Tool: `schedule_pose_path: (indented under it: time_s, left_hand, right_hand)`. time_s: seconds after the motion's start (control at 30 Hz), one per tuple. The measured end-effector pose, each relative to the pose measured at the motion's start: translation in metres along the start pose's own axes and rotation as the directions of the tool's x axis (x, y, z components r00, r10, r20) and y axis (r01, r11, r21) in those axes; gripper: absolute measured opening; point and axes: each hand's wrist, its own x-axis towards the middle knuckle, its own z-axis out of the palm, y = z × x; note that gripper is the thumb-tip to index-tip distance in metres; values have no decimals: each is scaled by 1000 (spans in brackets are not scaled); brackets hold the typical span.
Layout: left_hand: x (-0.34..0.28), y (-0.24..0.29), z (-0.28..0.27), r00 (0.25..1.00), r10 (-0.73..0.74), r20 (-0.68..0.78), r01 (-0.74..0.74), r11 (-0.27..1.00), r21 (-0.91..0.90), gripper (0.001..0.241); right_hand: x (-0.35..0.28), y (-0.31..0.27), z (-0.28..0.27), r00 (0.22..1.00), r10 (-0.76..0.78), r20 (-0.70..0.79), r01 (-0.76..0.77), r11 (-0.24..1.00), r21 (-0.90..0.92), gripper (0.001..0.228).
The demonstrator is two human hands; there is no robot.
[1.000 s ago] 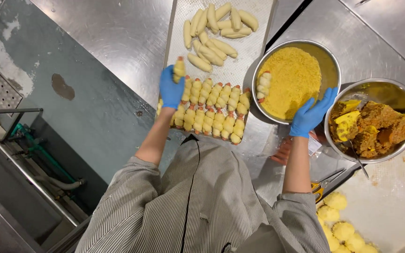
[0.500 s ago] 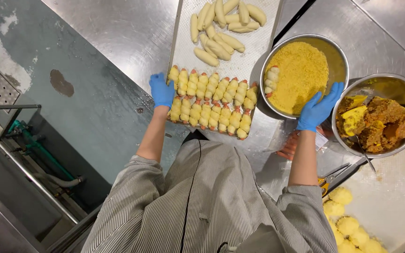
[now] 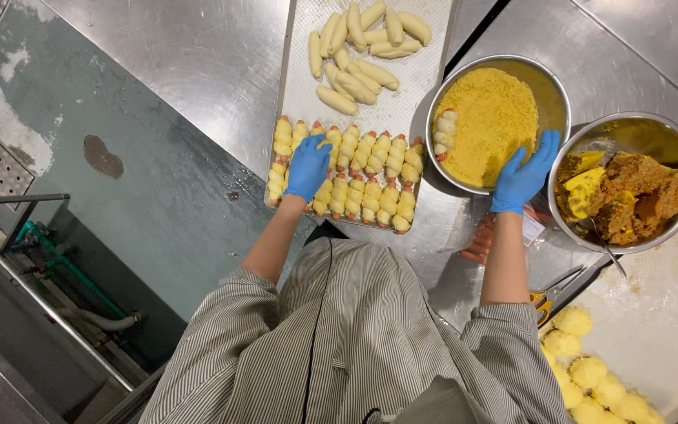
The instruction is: Preparing sausage rolls by wrapping individual sausages in pastry dough and coating them in breadcrumbs.
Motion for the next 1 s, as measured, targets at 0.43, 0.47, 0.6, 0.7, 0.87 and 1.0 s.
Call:
schedule_pose_path:
  time_s: [0.43, 0.47, 0.6, 0.7, 0.87, 1.0]
  left_hand:
    - [4, 56, 38, 956, 231, 182, -237, 972, 10, 43]
    - [4, 58, 43, 960, 178, 216, -192, 980, 45, 44]
    - [10, 90, 35, 949, 187, 254, -213, 974, 76, 49]
    - [9, 89, 54, 905, 315, 287, -349, 934, 75, 57]
    - [18, 127, 48, 885, 246, 395, -327, 933, 150, 48]
    - [22, 151, 50, 861, 410, 302, -460, 880, 119, 49]
  right_hand:
    - [-2, 2, 0, 998, -44, -53, 46, 999, 27, 46]
    - [-1, 3, 1, 998, -44, -53, 45, 999, 24, 46]
    - [-3, 9, 2, 996, -67, -64, 67, 998, 5, 45]
    - [-1, 5, 1, 996, -62, -57, 63, 998, 10, 47]
    - [-2, 13, 7, 996, -61, -66, 62, 998, 10, 45]
    - [2, 19, 14, 992, -55, 115, 72, 987, -145, 42]
